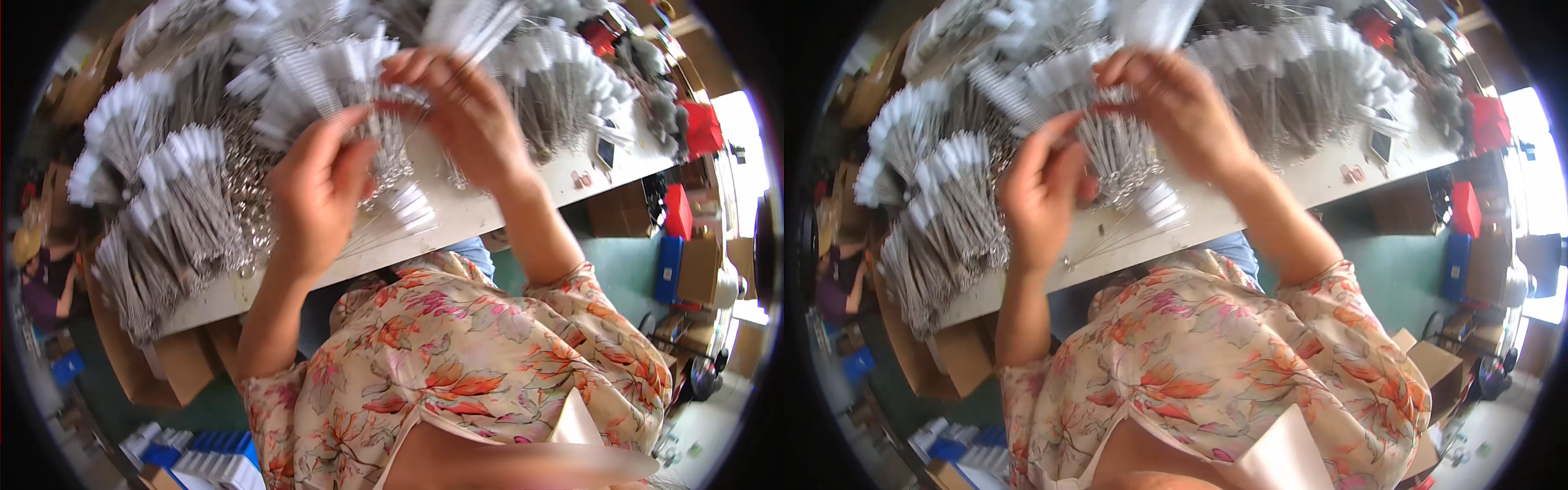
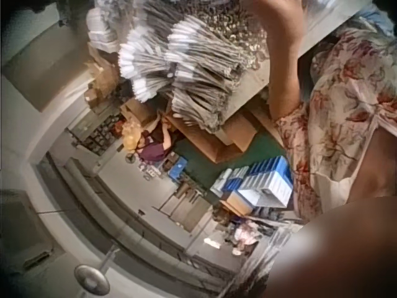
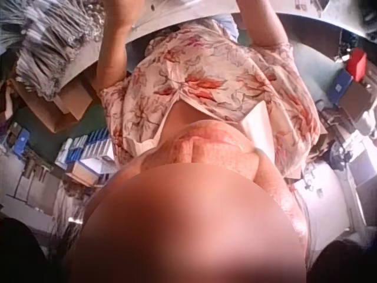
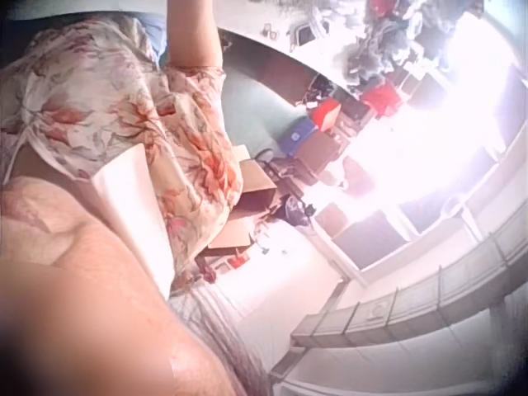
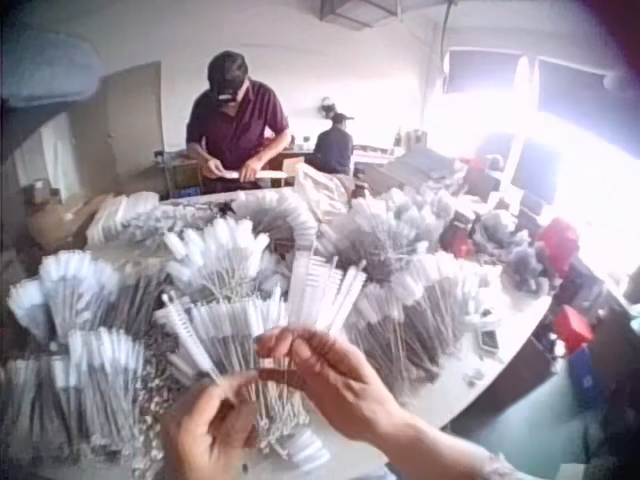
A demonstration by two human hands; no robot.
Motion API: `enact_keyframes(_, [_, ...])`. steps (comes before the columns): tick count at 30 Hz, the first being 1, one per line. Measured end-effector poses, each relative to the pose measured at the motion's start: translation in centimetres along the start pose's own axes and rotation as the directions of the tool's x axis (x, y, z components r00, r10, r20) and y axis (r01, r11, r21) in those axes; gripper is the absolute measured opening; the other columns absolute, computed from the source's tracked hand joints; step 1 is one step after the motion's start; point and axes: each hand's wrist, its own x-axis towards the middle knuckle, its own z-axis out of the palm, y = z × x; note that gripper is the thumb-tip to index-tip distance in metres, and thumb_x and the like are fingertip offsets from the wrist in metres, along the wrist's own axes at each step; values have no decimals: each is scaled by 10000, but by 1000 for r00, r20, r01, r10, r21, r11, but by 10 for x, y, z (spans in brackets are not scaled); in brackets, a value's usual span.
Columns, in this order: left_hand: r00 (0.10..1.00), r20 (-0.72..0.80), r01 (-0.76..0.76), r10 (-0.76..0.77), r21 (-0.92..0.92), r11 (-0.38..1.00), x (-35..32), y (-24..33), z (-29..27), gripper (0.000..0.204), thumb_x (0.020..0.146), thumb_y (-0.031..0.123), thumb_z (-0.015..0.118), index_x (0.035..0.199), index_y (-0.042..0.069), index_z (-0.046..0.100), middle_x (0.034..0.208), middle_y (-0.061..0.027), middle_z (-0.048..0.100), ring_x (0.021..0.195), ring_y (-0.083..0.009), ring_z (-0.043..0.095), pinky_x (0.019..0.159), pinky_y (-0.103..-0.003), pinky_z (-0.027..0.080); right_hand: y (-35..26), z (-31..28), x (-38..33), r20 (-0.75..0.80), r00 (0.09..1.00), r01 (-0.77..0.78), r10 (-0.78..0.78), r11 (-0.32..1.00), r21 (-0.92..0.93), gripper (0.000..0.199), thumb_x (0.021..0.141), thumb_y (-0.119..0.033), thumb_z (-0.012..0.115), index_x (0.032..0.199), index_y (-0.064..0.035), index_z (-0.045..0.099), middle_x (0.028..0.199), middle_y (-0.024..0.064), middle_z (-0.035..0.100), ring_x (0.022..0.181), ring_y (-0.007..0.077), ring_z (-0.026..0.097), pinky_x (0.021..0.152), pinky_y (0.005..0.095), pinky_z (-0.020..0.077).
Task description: Assembling small white brushes onto metal rings at a workshop table.
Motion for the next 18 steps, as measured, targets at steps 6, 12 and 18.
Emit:
enact_keyframes(6, [912, -118, -362, 394, 225, 905, 1, -31, 3, 178, 762, -10, 574, 935, 30, 582, 858, -114, 549, 796, -282, 560, 681, -355, 443, 31, 13, -23, 72, 997, 47, -33, 980, -195, 381, 906, -209, 521, 1226, -19, 444, 1203, 75, 478, 1057, 135, 464, 932, 290, 369])
enact_keyframes(12, [926, -125, -277, 356, 415, 866, -11, -33, 16, 136, 797, 35, 609, 925, 20, 569, 853, -125, 560, 689, -260, 585, 583, -335, 465, 44, 28, -35, 95, 990, 137, -100, 778, -613, 443, 954, -347, 351, 1174, 5, 505, 1192, 105, 493, 1090, 174, 448, 948, 314, 343])
enact_keyframes(18, [958, -34, -270, 285, 236, 934, -14, -27, 7, 267, 710, 32, 646, 967, 62, 583, 963, -85, 564, 813, -272, 607, 695, -337, 496, 18, 46, -10, 131, 991, -4, 39, 965, -264, 590, 807, -504, 578, 1170, -44, 517, 1093, 124, 474, 962, 168, 532, 861, 286, 399])
